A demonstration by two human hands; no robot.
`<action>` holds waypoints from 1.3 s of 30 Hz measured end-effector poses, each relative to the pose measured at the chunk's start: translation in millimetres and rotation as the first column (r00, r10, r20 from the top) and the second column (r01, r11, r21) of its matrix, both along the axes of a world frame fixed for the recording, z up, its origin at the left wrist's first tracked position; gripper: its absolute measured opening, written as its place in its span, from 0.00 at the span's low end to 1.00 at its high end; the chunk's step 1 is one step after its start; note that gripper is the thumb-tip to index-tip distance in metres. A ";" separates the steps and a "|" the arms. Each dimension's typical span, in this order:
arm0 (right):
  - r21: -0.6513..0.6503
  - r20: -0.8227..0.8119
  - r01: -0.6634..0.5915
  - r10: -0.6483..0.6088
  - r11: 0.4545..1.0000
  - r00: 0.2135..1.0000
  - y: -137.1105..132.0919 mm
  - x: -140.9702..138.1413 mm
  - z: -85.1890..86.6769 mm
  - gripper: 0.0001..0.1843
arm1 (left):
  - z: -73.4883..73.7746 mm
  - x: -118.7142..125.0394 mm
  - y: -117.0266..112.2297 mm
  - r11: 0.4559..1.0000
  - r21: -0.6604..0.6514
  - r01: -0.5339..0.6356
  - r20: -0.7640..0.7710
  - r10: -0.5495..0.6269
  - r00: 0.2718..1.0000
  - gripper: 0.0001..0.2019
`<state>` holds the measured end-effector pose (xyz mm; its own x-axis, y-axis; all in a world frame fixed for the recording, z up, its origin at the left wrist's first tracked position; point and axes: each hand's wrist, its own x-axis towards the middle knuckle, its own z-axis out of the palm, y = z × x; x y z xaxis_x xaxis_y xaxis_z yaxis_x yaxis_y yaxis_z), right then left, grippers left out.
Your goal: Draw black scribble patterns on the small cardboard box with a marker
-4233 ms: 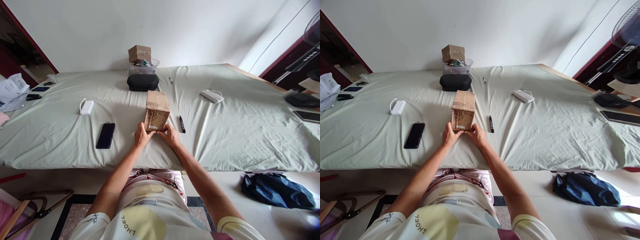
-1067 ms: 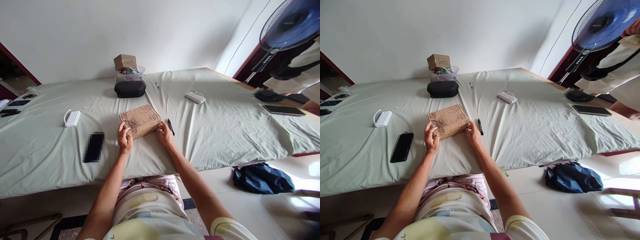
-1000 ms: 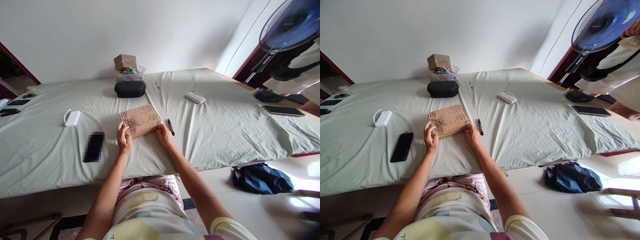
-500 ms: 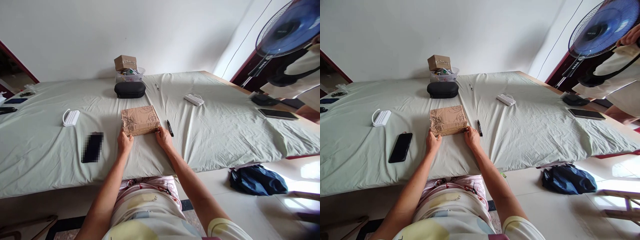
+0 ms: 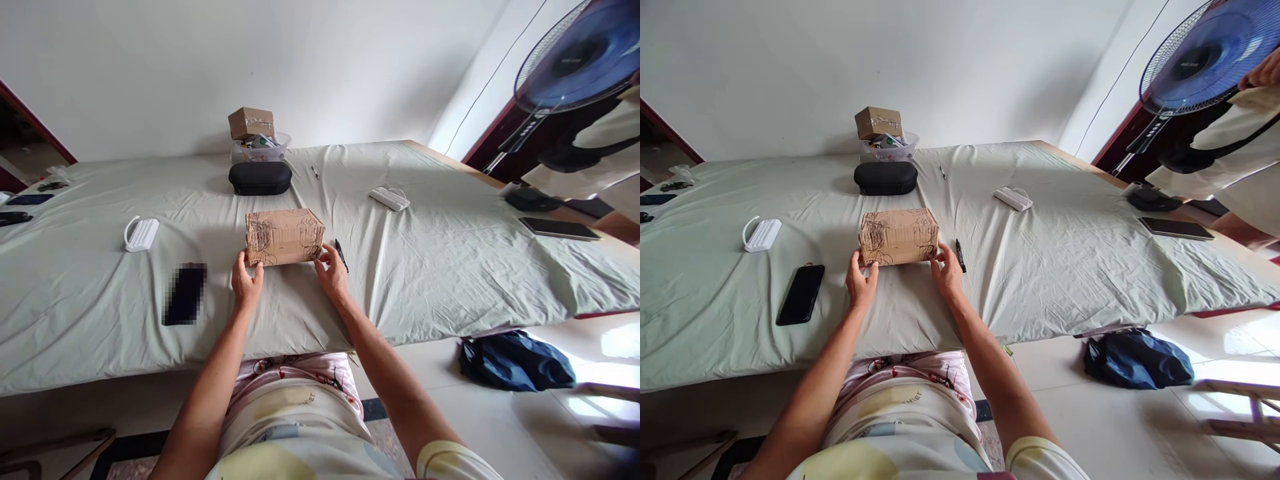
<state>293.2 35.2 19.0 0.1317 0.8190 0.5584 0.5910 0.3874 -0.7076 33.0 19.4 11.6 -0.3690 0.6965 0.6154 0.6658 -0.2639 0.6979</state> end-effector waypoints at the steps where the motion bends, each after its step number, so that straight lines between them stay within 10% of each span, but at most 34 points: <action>1: 0.060 -0.032 0.006 -0.004 0.998 0.999 -1.5 -0.5 2.9 0.25 | 3.2 -0.1 -2.3 0.998 0.057 0.002 0.004 -0.002 1.000 0.27; 13: 0.329 -0.191 0.032 0.034 0.944 0.981 -16.6 0.0 22.6 0.15 | 19.3 -2.8 -16.0 0.954 0.298 0.024 0.076 -0.049 0.996 0.27; 22: 0.080 -0.260 -0.044 0.063 0.996 0.963 -4.3 -8.2 16.5 0.17 | 20.4 3.3 -12.6 0.985 0.170 -0.007 0.082 -0.007 0.997 0.20; 30: -0.238 0.075 -0.033 0.052 0.971 0.996 -4.6 0.6 5.4 0.15 | 15.1 -0.9 -7.8 1.000 0.002 0.029 0.120 -0.029 0.992 0.20; 39: -0.262 0.158 -0.018 0.062 0.965 0.986 -1.8 -0.2 3.6 0.13 | 3.7 -2.8 2.0 0.991 -0.136 0.019 0.038 -0.014 0.999 0.24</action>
<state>293.1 33.4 22.6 0.0208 0.9410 0.3377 0.6945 0.2294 -0.6819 30.2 21.4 15.3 -0.3775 0.7790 0.5007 0.6349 -0.1759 0.7523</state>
